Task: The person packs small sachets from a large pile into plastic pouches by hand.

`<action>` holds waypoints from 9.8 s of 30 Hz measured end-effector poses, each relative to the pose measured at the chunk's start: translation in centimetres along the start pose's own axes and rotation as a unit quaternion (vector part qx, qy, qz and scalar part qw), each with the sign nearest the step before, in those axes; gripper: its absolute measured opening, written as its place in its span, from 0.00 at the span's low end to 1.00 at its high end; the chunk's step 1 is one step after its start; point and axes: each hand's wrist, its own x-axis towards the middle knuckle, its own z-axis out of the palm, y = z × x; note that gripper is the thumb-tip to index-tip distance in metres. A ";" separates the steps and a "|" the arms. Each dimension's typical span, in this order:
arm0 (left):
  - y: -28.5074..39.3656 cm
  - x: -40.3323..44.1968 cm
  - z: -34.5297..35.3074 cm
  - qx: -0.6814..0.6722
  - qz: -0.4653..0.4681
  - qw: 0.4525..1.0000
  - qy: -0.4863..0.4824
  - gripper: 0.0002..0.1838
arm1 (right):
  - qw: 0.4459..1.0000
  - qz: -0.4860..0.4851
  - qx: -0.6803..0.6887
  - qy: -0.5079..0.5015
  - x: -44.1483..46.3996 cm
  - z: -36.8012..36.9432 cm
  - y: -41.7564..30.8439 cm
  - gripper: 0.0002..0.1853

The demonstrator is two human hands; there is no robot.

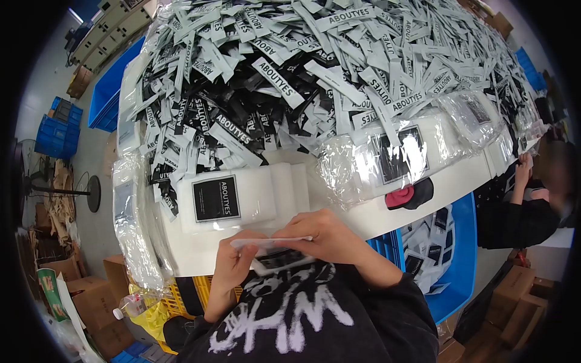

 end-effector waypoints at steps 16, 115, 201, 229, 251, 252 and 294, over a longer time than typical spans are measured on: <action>-3.5 2.5 0.5 0.235 0.125 0.961 0.072 0.20 | 0.905 0.100 -0.322 0.259 -0.6 -12.4 -3.5 0.17; -1.1 -0.8 1.6 0.117 0.123 0.983 0.068 0.31 | 0.940 0.103 0.294 0.142 0.2 4.5 0.2 0.10; -5.6 1.2 0.3 0.360 0.073 0.921 0.131 0.28 | 0.920 -0.180 -0.311 0.157 12.6 2.1 3.9 0.24; -2.4 -1.4 0.7 0.262 0.184 0.920 0.226 0.17 | 0.962 0.000 0.046 0.268 -2.6 3.7 6.9 0.10; -0.2 -2.1 -0.8 0.004 -0.182 0.980 0.076 0.17 | 0.997 -0.058 -0.051 0.017 2.5 7.0 2.5 0.13; 0.1 -2.1 -0.9 0.073 -0.204 0.974 0.064 0.16 | 0.996 -0.051 -0.061 0.025 2.7 7.3 2.3 0.13; -1.1 -1.4 0.8 0.194 0.094 0.967 0.133 0.54 | 0.968 -0.035 0.243 0.058 3.8 5.0 -0.7 0.10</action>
